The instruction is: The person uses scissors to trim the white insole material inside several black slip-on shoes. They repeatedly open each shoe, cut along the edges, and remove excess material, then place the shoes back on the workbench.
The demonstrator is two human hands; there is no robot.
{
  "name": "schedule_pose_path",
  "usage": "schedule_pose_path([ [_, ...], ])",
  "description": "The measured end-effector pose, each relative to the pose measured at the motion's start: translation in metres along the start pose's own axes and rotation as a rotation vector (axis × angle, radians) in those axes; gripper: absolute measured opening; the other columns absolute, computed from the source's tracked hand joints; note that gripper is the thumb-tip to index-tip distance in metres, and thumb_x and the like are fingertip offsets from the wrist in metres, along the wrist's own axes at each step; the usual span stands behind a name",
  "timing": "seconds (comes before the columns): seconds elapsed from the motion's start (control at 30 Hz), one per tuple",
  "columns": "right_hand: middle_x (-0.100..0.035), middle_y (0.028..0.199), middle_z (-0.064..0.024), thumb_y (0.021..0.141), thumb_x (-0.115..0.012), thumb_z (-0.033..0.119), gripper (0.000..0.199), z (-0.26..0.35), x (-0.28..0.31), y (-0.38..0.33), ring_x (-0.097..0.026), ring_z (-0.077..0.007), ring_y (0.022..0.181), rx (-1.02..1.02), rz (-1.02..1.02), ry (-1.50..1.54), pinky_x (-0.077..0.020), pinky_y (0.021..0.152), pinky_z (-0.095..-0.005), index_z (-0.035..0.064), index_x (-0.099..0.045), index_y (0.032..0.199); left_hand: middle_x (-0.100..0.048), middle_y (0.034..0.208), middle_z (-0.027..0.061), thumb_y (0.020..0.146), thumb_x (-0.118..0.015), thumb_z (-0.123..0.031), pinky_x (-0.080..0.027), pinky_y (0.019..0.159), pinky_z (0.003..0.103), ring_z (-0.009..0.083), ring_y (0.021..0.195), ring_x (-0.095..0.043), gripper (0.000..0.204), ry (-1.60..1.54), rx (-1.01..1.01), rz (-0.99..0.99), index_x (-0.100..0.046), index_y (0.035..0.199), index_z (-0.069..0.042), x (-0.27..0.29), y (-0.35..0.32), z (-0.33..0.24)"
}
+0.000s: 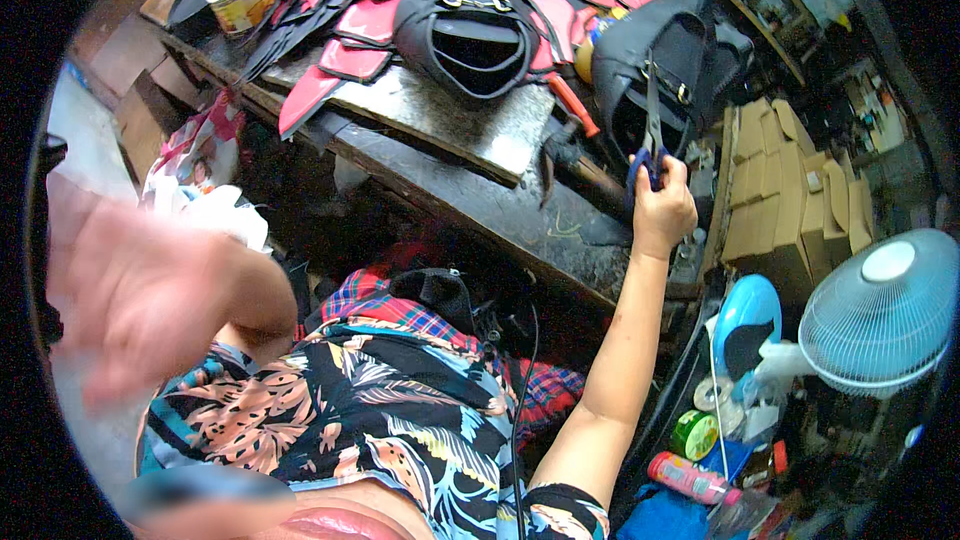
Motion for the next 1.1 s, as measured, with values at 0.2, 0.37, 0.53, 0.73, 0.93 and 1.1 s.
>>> schedule_pose_path([
  [0.2,-0.073,0.081,-0.0113,0.082,-0.082,0.038,0.037,-0.003,-0.001,0.000,-0.071,-0.0328,0.075,-0.014,0.036,0.034,-0.0527,0.065,-0.0460,0.0137,-0.067,0.106,-0.037,0.157,0.0195,0.072,-0.086,-0.036,-0.029,0.112,0.070,0.0449,0.149,-0.025,0.070,0.872,0.543,0.996,-0.061,0.137,-0.026,-0.013,-0.171,0.122],
  [0.37,-0.073,0.081,-0.0098,0.082,-0.081,0.039,0.036,-0.001,0.002,0.000,-0.071,-0.0313,0.073,0.017,0.014,0.003,-0.0527,0.064,-0.0441,0.0144,-0.068,0.105,-0.061,0.128,0.0049,0.075,-0.080,-0.024,-0.033,0.112,0.064,0.0319,0.138,-0.045,0.033,0.893,0.442,1.009,-0.071,0.106,-0.024,-0.011,-0.205,0.132],
  [0.53,-0.074,0.081,-0.0089,0.083,-0.081,0.039,0.035,0.010,0.012,0.005,-0.071,-0.0291,0.072,0.101,-0.011,0.025,-0.0530,0.064,-0.0413,0.0132,-0.070,0.105,-0.060,0.122,0.0052,0.070,-0.084,-0.020,-0.032,0.117,0.061,0.0312,0.138,-0.047,0.033,0.796,0.397,1.016,-0.068,0.099,-0.018,-0.008,-0.194,0.126],
  [0.73,-0.073,0.078,-0.0087,0.082,-0.083,0.031,0.031,0.038,0.038,0.002,-0.071,-0.0251,0.069,0.052,0.102,0.265,-0.0523,0.064,-0.0380,0.0109,-0.072,0.103,-0.063,0.129,0.0061,0.084,-0.067,-0.022,-0.035,0.116,0.059,0.0251,0.125,-0.061,0.007,0.615,0.282,1.106,-0.066,0.089,-0.018,-0.025,-0.170,0.076],
  [0.93,-0.071,0.075,-0.0079,0.076,-0.085,0.021,0.031,0.064,0.073,-0.018,-0.070,-0.0233,0.066,0.025,0.360,0.340,-0.0524,0.063,-0.0358,0.0103,-0.072,0.102,-0.062,0.131,0.0081,0.077,-0.076,-0.036,-0.046,0.103,0.051,0.0250,0.106,-0.064,0.026,0.517,0.369,1.183,-0.066,0.092,-0.017,-0.033,-0.163,0.061],
  [1.1,-0.069,0.068,0.0021,0.083,-0.083,0.017,0.026,0.059,0.070,-0.013,-0.059,-0.0053,0.059,-0.320,0.630,0.584,-0.0418,0.057,-0.0223,0.0030,-0.070,0.101,-0.058,0.141,0.0144,0.085,-0.077,-0.041,-0.045,0.106,0.050,0.0391,0.123,-0.056,0.045,0.560,0.381,0.987,-0.068,0.119,-0.013,-0.034,-0.130,0.111],
])
Point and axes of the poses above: each hand's wrist, its own y-axis towards the middle knuckle, its own x-axis out of the back of the hand, z = x × y, the point moved 4 cm from there along y, towards the middle knuckle
